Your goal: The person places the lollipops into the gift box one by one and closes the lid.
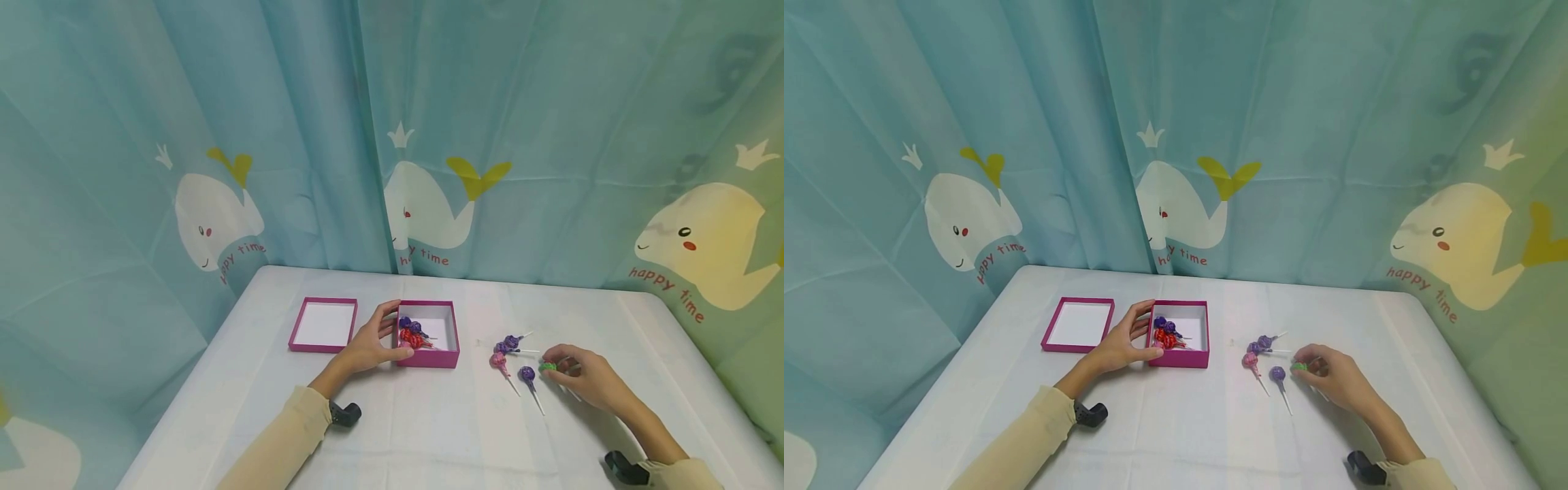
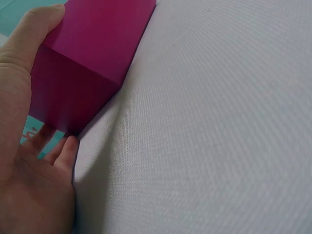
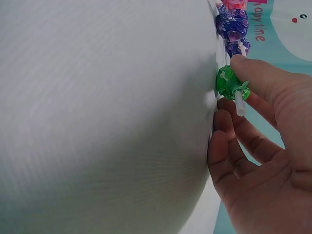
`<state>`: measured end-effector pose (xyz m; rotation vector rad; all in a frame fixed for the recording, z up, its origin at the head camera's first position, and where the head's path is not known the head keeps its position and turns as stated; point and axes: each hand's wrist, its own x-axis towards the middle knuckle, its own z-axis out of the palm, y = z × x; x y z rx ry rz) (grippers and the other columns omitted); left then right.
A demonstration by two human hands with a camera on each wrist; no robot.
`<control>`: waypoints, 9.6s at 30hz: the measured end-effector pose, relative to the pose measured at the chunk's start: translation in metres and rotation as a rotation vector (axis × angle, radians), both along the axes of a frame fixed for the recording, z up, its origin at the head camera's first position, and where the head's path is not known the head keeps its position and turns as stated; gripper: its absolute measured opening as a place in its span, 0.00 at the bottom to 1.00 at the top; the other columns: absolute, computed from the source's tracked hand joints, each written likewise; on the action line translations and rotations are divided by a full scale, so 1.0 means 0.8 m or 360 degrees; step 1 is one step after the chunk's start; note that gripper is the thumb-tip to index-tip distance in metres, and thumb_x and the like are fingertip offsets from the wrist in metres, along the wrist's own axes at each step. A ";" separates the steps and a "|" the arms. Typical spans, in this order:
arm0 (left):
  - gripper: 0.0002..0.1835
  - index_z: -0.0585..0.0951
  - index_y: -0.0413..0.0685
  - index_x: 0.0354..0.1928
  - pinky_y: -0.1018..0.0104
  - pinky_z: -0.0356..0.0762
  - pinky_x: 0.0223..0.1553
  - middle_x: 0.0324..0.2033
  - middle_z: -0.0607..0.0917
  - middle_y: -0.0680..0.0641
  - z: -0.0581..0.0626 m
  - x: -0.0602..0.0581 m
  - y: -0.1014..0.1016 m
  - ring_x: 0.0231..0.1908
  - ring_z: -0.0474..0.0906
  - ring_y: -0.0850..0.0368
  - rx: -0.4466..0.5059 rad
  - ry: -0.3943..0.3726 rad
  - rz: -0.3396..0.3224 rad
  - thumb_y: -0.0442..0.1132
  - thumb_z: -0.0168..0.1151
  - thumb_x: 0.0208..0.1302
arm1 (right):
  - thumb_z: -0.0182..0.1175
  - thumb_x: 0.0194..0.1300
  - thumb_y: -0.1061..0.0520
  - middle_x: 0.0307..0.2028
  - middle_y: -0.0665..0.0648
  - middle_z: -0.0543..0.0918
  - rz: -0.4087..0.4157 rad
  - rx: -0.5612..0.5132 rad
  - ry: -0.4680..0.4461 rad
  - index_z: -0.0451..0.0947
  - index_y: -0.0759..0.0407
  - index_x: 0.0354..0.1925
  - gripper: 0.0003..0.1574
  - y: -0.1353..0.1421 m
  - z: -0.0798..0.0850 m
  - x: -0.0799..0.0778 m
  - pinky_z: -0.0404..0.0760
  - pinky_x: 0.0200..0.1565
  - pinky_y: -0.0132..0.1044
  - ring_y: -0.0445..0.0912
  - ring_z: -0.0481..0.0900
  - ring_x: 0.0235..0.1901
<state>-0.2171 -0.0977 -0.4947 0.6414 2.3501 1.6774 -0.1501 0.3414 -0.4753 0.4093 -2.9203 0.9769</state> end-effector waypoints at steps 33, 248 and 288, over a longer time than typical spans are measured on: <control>0.54 0.56 0.63 0.79 0.52 0.66 0.72 0.78 0.59 0.46 -0.003 0.001 -0.002 0.74 0.63 0.42 -0.0022 -0.0012 0.0012 0.49 0.79 0.56 | 0.74 0.62 0.58 0.39 0.51 0.87 0.0086 0.0048 -0.0123 0.84 0.55 0.44 0.12 0.004 0.014 -0.007 0.82 0.32 0.33 0.41 0.82 0.33; 0.53 0.55 0.62 0.79 0.55 0.65 0.73 0.77 0.60 0.46 0.000 0.001 -0.001 0.74 0.63 0.44 0.0005 -0.0017 -0.0010 0.47 0.79 0.57 | 0.70 0.63 0.66 0.47 0.59 0.88 0.0393 0.0109 0.0243 0.84 0.64 0.53 0.19 -0.045 0.013 -0.061 0.87 0.43 0.50 0.52 0.86 0.40; 0.52 0.55 0.56 0.80 0.47 0.64 0.73 0.78 0.57 0.40 0.008 0.007 0.000 0.74 0.61 0.37 0.0034 -0.0032 -0.0018 0.42 0.77 0.59 | 0.70 0.64 0.64 0.46 0.57 0.88 0.0362 0.0178 0.0202 0.85 0.61 0.51 0.17 -0.045 0.010 -0.065 0.87 0.42 0.47 0.47 0.84 0.39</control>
